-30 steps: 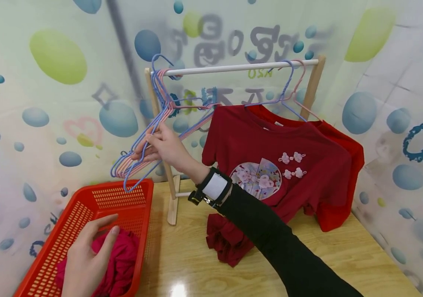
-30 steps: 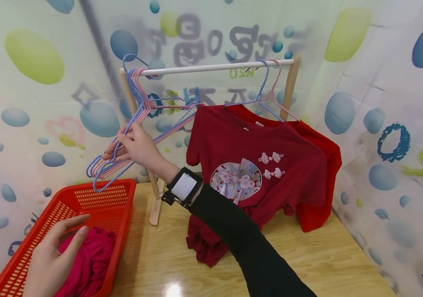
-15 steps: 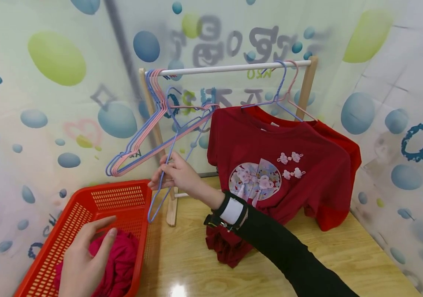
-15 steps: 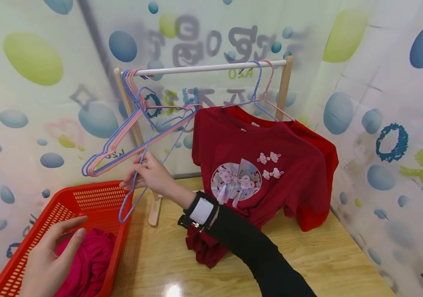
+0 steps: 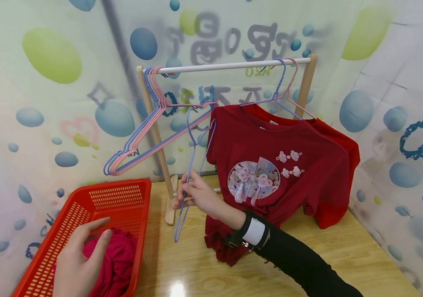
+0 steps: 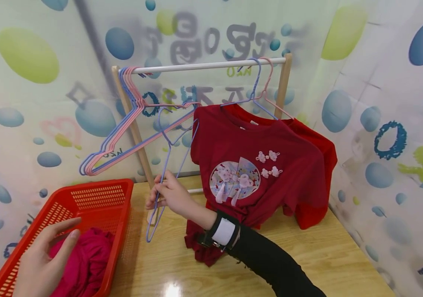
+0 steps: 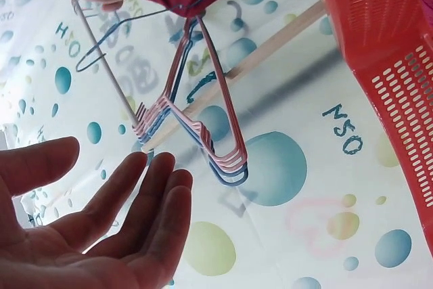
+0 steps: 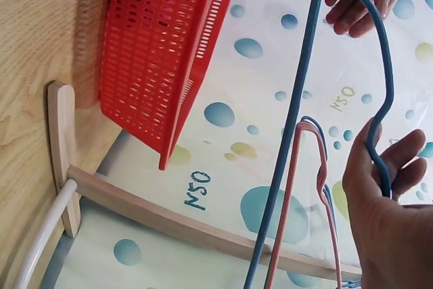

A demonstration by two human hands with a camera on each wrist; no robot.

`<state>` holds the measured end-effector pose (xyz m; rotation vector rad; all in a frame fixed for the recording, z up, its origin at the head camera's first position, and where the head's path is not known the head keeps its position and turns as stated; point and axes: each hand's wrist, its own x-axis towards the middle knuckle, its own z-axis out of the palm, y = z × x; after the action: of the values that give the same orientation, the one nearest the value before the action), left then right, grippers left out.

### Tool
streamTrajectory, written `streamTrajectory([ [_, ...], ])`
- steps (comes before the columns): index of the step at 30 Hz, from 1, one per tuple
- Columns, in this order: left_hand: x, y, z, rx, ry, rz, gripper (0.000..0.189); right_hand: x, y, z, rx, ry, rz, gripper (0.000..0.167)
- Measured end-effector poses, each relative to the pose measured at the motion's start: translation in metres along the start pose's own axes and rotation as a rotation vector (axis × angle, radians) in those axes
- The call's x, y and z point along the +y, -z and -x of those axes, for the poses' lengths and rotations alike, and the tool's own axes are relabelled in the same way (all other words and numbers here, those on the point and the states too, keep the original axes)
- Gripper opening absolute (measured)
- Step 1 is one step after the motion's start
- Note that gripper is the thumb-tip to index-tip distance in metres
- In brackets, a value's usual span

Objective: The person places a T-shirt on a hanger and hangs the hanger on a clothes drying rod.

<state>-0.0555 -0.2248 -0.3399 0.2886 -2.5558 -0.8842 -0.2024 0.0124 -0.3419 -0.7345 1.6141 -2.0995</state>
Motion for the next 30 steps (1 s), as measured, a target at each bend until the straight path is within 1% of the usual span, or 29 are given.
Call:
streamTrajectory([
  [3, 0.0, 0.001, 0.0, -0.016, 0.018, 0.012, 0.036, 0.001, 0.007, 0.008, 0.014, -0.021, 0.022, 0.008],
  [9, -0.001, 0.002, 0.0, -0.03, 0.027, 0.023, 0.037, 0.002, 0.026, 0.024, 0.046, -0.033, 0.042, 0.007],
  [14, -0.004, 0.002, 0.0, -0.031, 0.032, 0.001, 0.037, 0.003, 0.044, 0.037, 0.051, -0.047, 0.04, 0.007],
  [18, -0.007, 0.003, 0.0, -0.015, 0.025, -0.024, 0.036, -0.001, 0.056, 0.05, 0.052, -0.073, 0.063, 0.007],
  [21, -0.007, 0.003, 0.0, 0.003, 0.007, -0.025, 0.035, -0.003, 0.064, 0.059, 0.052, -0.083, 0.08, 0.008],
  [26, -0.007, 0.004, 0.0, 0.024, -0.018, -0.033, 0.034, -0.005, 0.079, 0.075, 0.058, -0.078, 0.146, 0.009],
  [30, -0.008, 0.005, 0.001, 0.026, -0.026, -0.033, 0.033, -0.003, 0.091, 0.087, 0.066, -0.071, 0.208, 0.011],
])
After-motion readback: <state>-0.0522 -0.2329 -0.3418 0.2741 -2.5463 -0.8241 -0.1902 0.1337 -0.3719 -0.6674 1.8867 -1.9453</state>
